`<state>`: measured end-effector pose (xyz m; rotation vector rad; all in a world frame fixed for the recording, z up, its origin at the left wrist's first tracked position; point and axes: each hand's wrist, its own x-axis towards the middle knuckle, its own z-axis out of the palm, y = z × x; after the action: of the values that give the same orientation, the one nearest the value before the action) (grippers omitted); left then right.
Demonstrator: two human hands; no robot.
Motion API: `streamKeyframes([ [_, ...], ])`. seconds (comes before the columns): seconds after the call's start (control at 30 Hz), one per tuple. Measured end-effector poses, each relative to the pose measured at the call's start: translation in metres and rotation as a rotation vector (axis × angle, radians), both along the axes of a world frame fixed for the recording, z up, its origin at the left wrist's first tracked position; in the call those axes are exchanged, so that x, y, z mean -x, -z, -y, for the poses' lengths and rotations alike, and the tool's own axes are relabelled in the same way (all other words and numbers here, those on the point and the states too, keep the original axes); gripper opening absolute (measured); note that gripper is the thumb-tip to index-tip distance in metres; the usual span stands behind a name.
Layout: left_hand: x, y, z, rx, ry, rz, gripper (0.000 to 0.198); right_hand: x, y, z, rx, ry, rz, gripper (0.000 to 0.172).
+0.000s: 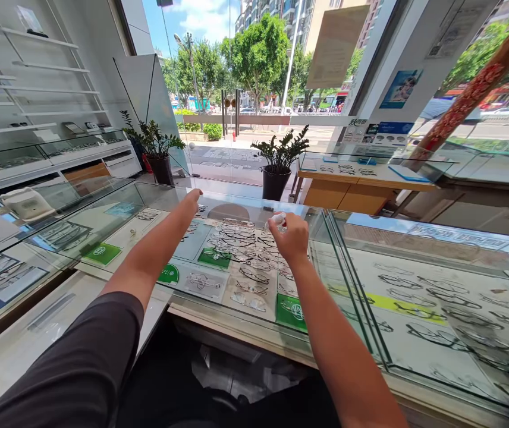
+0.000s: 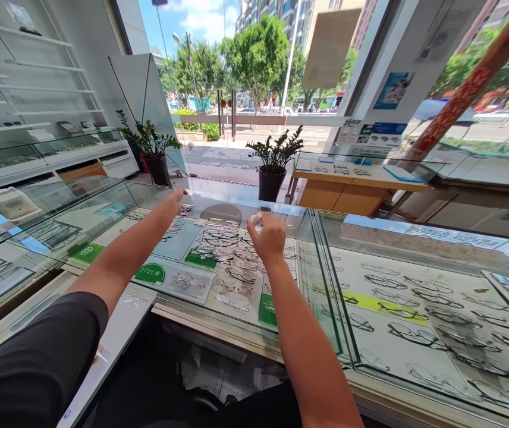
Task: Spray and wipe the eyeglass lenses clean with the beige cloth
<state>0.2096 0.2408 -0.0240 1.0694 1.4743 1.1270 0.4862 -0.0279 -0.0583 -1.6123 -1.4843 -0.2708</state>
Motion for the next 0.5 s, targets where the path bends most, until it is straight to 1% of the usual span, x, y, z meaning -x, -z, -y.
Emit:
streamKeyframes([
  [0.07, 0.002, -0.006, 0.008, 0.097, -0.074, -0.023, 0.046, 0.0, 0.0, -0.001, -0.001, 0.0, 0.001, 0.037],
  [0.13, 0.004, -0.013, 0.018, 0.147, -0.109, -0.029, 0.047, -0.001, 0.001, -0.001, -0.01, -0.005, 0.0, 0.038],
  [0.2, 0.004, -0.02, 0.032, 0.148, -0.095, -0.025, 0.048, -0.002, 0.0, -0.001, -0.025, -0.011, -0.011, 0.036],
  [0.27, 0.003, -0.027, 0.05, 0.119, -0.041, -0.01, 0.044, -0.002, -0.001, 0.0, -0.047, -0.012, -0.036, 0.034],
  [0.33, 0.004, -0.033, 0.074, 0.064, 0.07, 0.025, 0.03, -0.001, -0.003, 0.002, -0.071, -0.017, -0.079, 0.034],
  [0.4, 0.009, -0.038, 0.106, 0.0, 0.234, 0.073, 0.015, 0.001, -0.006, 0.005, -0.085, -0.044, -0.139, 0.035],
  [0.5, 0.03, -0.04, 0.166, -0.035, 0.503, 0.109, 0.023, 0.009, -0.01, 0.01, -0.056, -0.153, -0.266, 0.034],
])
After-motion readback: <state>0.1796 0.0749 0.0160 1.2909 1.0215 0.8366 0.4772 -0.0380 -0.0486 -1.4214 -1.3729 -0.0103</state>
